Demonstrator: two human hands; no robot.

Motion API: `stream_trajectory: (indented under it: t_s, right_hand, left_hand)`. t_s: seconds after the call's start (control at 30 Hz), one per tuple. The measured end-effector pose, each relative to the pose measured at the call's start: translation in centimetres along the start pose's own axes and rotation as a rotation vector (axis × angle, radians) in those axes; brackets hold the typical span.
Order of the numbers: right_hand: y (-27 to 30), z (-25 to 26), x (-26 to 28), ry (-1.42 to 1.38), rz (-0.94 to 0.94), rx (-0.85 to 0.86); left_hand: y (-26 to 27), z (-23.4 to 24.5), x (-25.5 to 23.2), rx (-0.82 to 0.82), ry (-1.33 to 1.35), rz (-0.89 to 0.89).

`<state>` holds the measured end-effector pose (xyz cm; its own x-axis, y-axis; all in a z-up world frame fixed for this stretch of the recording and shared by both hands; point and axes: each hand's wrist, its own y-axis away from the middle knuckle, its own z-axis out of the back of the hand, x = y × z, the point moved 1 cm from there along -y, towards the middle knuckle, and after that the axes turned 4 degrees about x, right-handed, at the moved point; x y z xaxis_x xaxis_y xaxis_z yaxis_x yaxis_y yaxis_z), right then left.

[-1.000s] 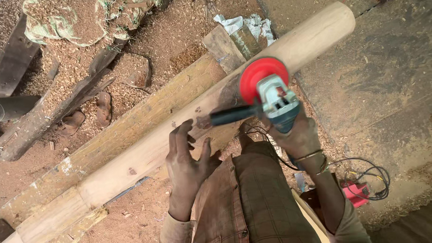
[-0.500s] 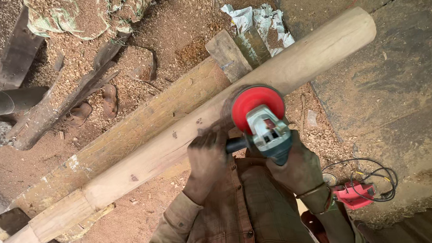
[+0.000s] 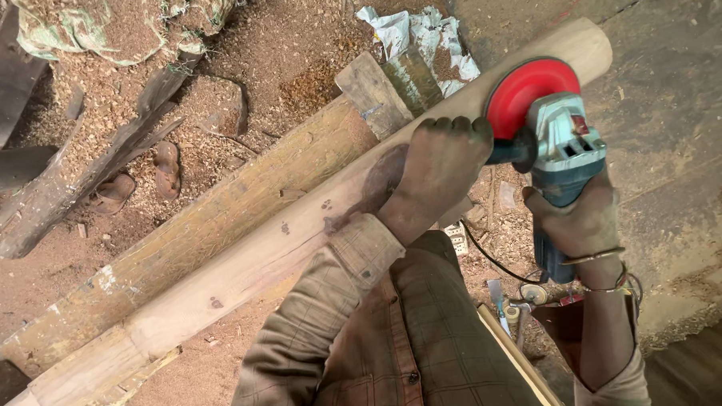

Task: The person uses a handheld electric sander to smooth the surface of a long, cylindrical wooden log. They move the sander back and forth along the length of the log, which is supported on wooden blocks.

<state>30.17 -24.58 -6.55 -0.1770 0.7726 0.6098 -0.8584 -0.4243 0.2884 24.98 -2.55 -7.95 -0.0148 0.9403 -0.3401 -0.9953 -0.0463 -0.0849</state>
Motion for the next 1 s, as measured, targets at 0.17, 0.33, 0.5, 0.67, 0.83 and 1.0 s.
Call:
stream_trajectory:
  t_s: [0.17, 0.33, 0.5, 0.67, 0.83, 1.0]
  right_hand:
    - [3.6, -6.2, 1.3, -0.072, 0.048, 0.108]
    - [7.6, -11.4, 5.4, 0.004, 0.294, 0.087]
    - [9.1, -9.7, 2.9, -0.012, 0.125, 0.178]
    - [7.4, -5.3, 1.6, 0.151, -0.164, 0.261]
    - [4.2, -1.8, 1.7, 0.074, -0.073, 0.165]
    - [2.3, -1.9, 2.9, 0.125, -0.027, 0.178]
  left_hand:
    - [10.6, 3.0, 1.3, 0.154, 0.067, 0.199]
    - [19.3, 5.8, 3.2, 0.054, 0.102, 0.435]
    - [19.9, 2.7, 1.9, 0.128, 0.114, 0.286]
    - [15.1, 0.9, 0.5, 0.199, 0.229, 0.161]
    - [8.8, 1.2, -0.5, -0.048, 0.132, 0.109]
    - [7.1, 1.7, 0.8, 0.138, 0.041, 0.188]
